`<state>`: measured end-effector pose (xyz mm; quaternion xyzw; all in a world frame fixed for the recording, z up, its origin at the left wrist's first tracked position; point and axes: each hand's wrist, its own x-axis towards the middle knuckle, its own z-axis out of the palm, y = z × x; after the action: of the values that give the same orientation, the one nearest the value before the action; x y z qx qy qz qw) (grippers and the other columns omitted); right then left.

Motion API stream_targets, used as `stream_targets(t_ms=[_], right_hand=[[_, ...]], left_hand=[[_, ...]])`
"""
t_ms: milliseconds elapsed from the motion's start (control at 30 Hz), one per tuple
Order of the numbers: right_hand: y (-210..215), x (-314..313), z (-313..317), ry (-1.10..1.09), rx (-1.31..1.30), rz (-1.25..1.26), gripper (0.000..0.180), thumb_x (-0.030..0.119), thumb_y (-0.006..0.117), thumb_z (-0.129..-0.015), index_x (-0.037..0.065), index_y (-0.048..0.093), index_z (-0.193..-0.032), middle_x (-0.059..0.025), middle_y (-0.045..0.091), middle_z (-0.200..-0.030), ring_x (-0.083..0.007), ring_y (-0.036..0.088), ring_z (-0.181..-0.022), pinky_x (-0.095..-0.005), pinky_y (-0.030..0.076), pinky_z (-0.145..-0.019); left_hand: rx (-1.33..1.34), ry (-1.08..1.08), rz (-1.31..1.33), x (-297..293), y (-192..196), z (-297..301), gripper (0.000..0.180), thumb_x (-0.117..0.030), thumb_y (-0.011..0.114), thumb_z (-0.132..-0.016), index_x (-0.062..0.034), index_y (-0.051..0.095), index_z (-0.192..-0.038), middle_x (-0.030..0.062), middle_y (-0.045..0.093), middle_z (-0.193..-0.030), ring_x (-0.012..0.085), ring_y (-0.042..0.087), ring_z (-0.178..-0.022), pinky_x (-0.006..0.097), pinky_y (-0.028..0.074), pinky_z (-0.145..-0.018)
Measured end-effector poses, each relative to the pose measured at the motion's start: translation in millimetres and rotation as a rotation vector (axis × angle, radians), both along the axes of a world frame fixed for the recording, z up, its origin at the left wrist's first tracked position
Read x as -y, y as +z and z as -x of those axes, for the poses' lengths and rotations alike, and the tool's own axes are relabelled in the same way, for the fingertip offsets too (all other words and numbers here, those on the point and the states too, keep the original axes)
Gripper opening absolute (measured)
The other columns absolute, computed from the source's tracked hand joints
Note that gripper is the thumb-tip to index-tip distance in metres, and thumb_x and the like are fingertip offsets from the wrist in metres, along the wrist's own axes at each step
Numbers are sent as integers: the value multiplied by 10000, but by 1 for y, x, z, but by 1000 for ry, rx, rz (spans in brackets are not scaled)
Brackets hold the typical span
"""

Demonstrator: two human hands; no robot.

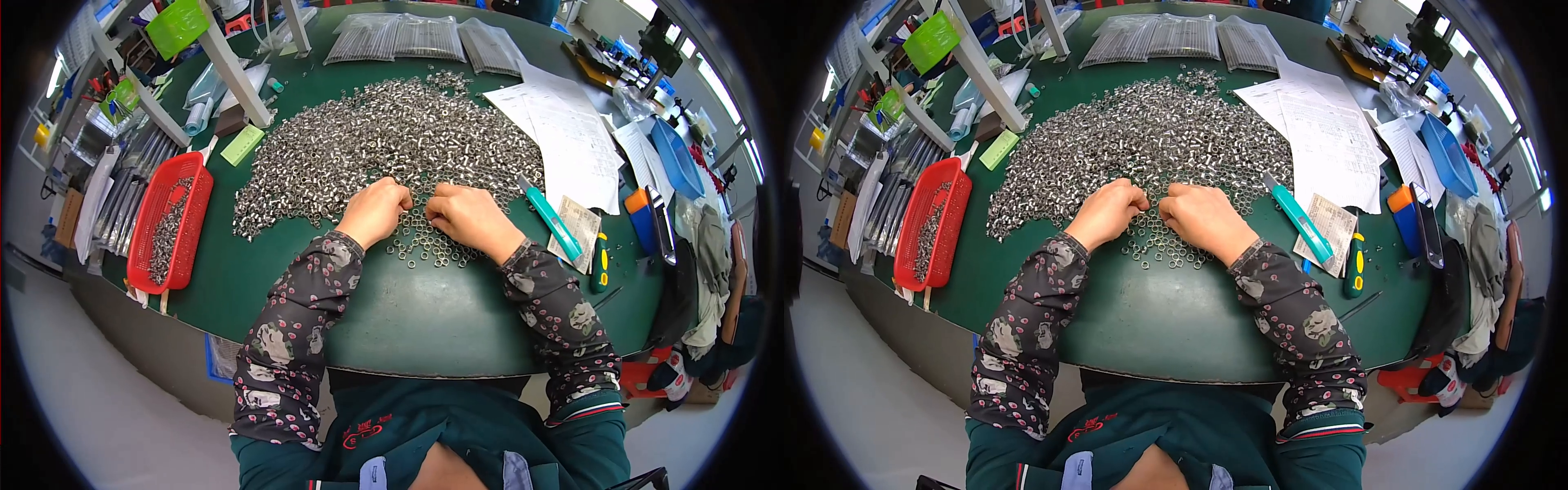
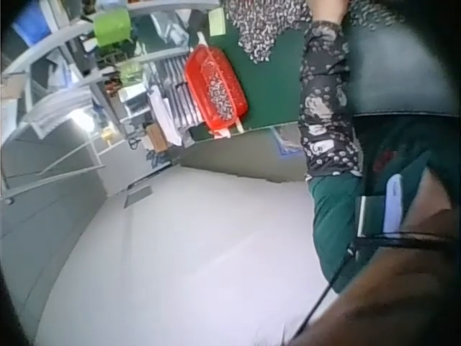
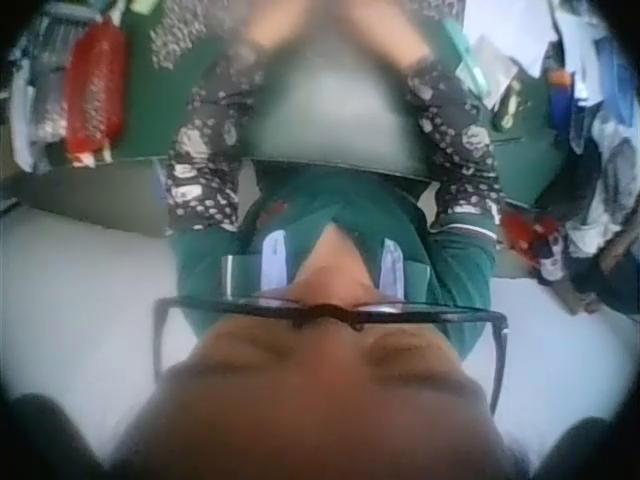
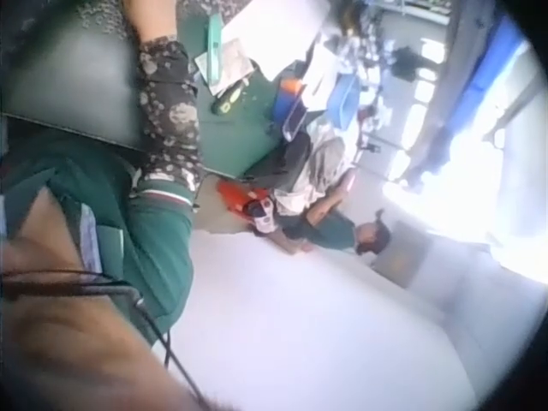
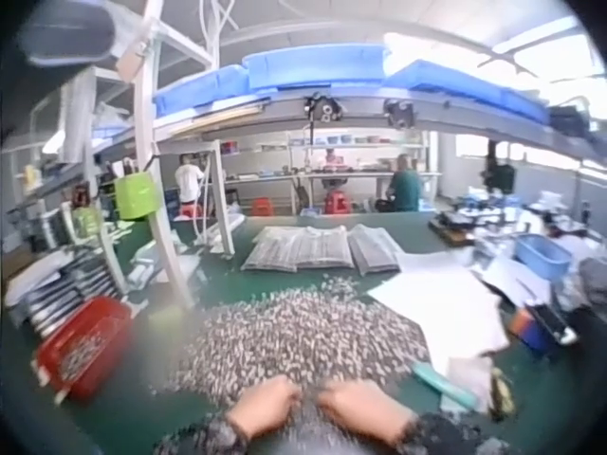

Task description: Sorting and inspecting a large quantity of small metal hardware components on an industrial workbench.

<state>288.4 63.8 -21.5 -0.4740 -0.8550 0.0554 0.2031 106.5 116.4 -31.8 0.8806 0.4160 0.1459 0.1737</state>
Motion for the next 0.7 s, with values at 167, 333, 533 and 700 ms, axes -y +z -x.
stream_targets(t_ms=[167,333,533,700], right_hand=[[-5,-1,-1,-85,47,-60,59,128,563,-731,84,602,-719,-65,556,-741,-264,593,-707,-378,484,-609],[-2,-8,-12,-255,-110,1,68,123,550,-733,95,611,-743,-67,593,-771,-281,598,-706,-398,475,-615],[-3,-5,-12,-194,-76,-24,65,144,593,-730,95,612,-768,-55,571,-756,-258,589,-703,-364,471,-612],[-10,-8,-4,-324,-30,-47,79,171,601,-740,93,609,-752,-53,575,-753,-261,593,-702,-372,474,-607]], left_hand=[[-15,-20,6,1,3,-1,76,-81,608,-728,-92,623,-802,66,560,-833,263,575,-833,369,459,-695],[-9,-85,-20,0,4,-1,121,-116,636,-720,-97,602,-834,56,541,-842,259,571,-840,378,458,-699],[-61,-105,-28,-1,7,0,112,-157,632,-734,-97,598,-823,58,528,-852,257,565,-849,382,457,-702],[-59,-125,-80,2,8,-3,100,-150,618,-741,-88,596,-816,63,526,-851,258,565,-838,381,458,-695]])
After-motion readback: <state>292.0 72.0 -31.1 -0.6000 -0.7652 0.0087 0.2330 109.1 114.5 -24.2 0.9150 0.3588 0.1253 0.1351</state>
